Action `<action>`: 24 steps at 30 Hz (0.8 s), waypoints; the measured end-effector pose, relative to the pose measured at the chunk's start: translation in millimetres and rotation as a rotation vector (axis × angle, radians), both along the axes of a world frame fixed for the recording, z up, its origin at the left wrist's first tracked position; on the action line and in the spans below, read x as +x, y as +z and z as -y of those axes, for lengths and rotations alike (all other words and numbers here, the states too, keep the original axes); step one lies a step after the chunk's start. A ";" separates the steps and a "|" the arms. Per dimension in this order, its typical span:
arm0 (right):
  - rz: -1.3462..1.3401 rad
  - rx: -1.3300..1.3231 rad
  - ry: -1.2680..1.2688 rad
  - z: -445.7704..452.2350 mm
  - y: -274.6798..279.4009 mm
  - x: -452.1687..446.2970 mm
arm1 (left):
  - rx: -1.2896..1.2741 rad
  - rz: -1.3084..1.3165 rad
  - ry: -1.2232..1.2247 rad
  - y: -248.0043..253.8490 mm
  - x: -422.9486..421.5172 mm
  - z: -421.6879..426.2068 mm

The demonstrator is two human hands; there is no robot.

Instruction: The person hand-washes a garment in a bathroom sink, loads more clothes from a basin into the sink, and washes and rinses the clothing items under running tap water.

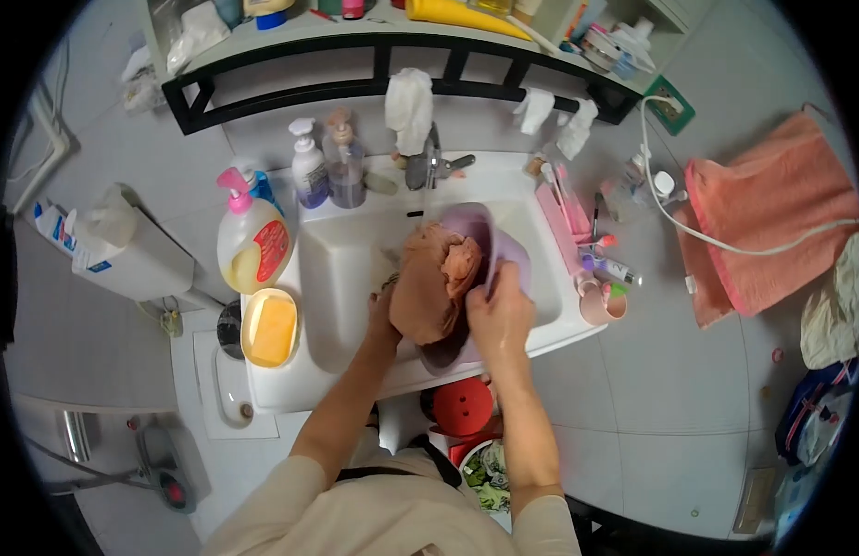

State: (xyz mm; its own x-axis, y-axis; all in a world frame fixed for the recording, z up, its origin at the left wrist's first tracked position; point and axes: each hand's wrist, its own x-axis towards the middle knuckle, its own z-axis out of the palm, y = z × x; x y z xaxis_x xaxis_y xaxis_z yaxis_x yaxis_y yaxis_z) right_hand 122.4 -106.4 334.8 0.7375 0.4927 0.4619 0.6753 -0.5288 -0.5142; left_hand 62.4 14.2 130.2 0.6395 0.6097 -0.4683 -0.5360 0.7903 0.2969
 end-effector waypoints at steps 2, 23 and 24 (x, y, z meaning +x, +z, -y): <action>0.003 0.026 -0.022 -0.2 5.4 14.1 | -0.052 0.429 0.005 -63.7 -5.6 -12.2; -0.416 0.747 -0.214 187.9 18.8 37.9 | 0.075 -0.113 -0.076 -40.1 -35.5 -3.9; -0.445 0.777 -0.273 215.1 9.7 30.6 | 0.025 -0.131 -0.133 -45.6 -36.3 -7.7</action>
